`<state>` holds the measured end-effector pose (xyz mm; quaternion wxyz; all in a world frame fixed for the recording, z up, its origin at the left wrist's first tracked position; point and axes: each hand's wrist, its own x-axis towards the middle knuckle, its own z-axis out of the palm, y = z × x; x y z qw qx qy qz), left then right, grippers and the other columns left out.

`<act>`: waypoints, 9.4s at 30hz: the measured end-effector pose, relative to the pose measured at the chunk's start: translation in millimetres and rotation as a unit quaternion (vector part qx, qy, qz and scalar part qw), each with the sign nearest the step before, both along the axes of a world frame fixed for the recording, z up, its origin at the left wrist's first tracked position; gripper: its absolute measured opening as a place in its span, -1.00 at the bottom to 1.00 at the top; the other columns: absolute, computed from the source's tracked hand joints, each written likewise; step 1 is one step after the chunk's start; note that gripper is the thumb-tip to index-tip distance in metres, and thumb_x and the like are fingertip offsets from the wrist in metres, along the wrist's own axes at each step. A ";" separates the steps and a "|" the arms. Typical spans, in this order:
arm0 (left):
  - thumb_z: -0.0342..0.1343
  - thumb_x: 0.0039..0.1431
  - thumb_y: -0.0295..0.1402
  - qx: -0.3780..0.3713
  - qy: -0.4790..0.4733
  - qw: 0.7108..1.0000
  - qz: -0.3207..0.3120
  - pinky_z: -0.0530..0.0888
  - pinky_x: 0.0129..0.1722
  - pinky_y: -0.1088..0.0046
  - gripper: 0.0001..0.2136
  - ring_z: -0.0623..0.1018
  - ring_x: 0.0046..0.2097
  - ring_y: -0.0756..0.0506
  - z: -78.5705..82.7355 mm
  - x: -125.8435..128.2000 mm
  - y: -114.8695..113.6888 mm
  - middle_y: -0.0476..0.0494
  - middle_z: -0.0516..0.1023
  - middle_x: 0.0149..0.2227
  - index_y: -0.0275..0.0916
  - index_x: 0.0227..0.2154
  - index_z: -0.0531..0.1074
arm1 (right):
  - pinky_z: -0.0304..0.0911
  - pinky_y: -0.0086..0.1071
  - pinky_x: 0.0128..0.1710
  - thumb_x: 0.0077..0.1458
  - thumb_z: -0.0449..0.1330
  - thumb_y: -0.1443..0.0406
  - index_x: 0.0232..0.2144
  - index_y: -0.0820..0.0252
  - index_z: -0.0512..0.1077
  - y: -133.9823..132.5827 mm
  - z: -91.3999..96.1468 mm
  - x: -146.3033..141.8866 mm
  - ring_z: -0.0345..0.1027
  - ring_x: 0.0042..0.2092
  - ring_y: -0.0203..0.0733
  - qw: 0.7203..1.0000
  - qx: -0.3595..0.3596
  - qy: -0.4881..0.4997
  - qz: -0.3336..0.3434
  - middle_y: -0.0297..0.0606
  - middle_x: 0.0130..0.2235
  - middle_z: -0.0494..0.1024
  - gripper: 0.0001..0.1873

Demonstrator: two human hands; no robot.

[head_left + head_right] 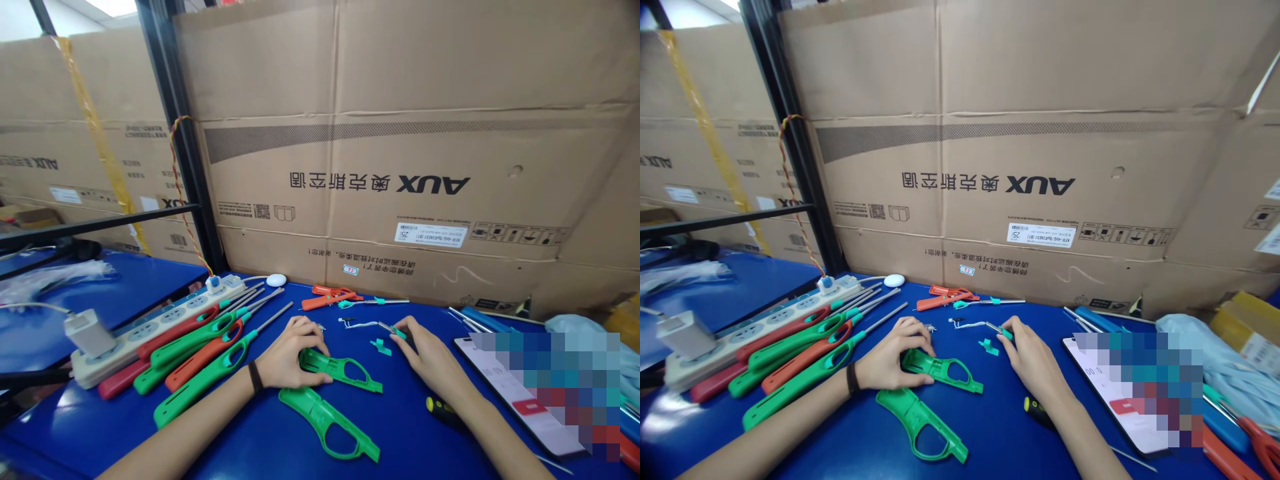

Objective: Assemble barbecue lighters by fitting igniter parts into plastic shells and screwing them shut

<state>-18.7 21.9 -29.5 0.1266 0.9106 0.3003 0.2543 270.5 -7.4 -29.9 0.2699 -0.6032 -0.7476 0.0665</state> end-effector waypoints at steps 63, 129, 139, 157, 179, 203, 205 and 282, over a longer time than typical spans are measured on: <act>0.27 -0.08 -0.20 0.009 0.021 1.000 -0.003 0.09 0.12 0.23 -0.74 0.44 -0.08 -0.16 6.5 -4.0 -4.1 -0.04 0.52 -0.27 -0.13 -0.29 0.48 | 0.26 -0.28 -0.10 0.24 -0.03 0.15 -0.23 0.01 0.41 -49.7 11.8 -39.2 0.43 -0.13 -0.10 0.987 -0.102 0.071 0.099 -0.30 -0.17 0.54 -0.76; 0.11 0.17 -0.38 -0.041 0.002 0.995 -0.093 0.41 -0.08 0.49 -0.86 0.49 -0.10 -0.04 2.3 8.2 -17.6 -0.09 0.46 -0.10 -0.18 -0.21 0.49 | 0.30 -0.29 -0.21 0.28 -0.07 0.24 -0.21 -0.02 0.35 -55.6 18.9 -43.3 0.42 -0.25 -0.17 0.985 -0.105 -0.007 0.136 -0.33 -0.20 0.45 -0.80; 0.10 0.17 -0.41 -0.055 0.010 0.994 -0.098 0.37 -0.07 0.52 -0.94 0.47 -0.09 -0.03 4.9 8.5 -17.1 -0.07 0.45 -0.10 -0.20 -0.30 0.46 | 0.27 -0.36 -0.30 0.25 -0.02 0.27 -0.27 0.01 0.33 -56.7 16.8 -46.4 0.40 -0.29 -0.23 0.987 -0.092 -0.016 0.134 -0.39 -0.20 0.42 -0.88; 0.09 0.18 -0.37 -0.013 0.027 0.994 -0.109 0.42 -0.10 0.47 -0.89 0.51 -0.14 -0.04 2.8 8.9 -16.9 -0.09 0.50 -0.09 -0.20 -0.35 0.52 | 0.29 -0.41 -0.33 0.20 0.06 0.30 -0.25 -0.03 0.45 -53.0 16.5 -40.4 0.44 -0.27 -0.24 0.984 -0.052 -0.072 0.156 -0.39 -0.24 0.50 -0.83; 0.10 0.22 -0.33 -0.011 -0.012 0.994 -0.104 0.45 -0.13 0.49 -0.87 0.54 -0.12 -0.06 0.1 7.1 -12.2 -0.11 0.56 -0.14 -0.19 -0.27 0.53 | 0.27 -0.29 -0.20 0.08 0.15 0.29 -0.37 -0.05 0.45 -54.9 27.0 -16.5 0.41 -0.24 -0.15 0.978 -0.183 -0.030 0.093 -0.41 -0.31 0.52 -0.91; 0.13 0.19 -0.37 -0.044 -0.022 0.995 -0.089 0.43 -0.08 0.45 -0.89 0.54 -0.13 -0.05 -1.9 6.0 -9.7 -0.09 0.56 -0.12 -0.19 -0.28 0.54 | 0.23 -0.37 -0.28 0.10 0.12 0.31 -0.36 0.03 0.46 -47.2 17.9 -21.5 0.41 -0.26 -0.20 0.982 -0.160 -0.011 0.102 -0.37 -0.28 0.52 -0.89; 0.14 0.18 -0.36 -0.044 -0.025 0.995 -0.087 0.43 -0.09 0.46 -0.90 0.54 -0.13 -0.05 -2.4 6.2 -9.5 -0.08 0.56 -0.12 -0.19 -0.29 0.54 | 0.23 -0.37 -0.30 0.08 0.14 0.33 -0.37 0.04 0.45 -47.1 18.1 -22.8 0.41 -0.27 -0.20 0.983 -0.150 -0.019 0.100 -0.38 -0.30 0.53 -0.90; 0.18 0.11 -0.24 0.019 -0.007 0.972 0.235 0.01 0.14 -0.12 -0.87 0.41 0.00 -0.22 -11.6 -10.9 20.3 -0.06 0.55 -0.15 -0.11 -0.29 0.52 | 0.27 -0.30 -0.24 0.05 0.24 0.35 -0.45 0.11 0.43 -40.2 8.2 -82.5 0.36 -0.25 -0.17 0.989 0.015 -0.028 0.145 -0.35 -0.33 0.50 -0.93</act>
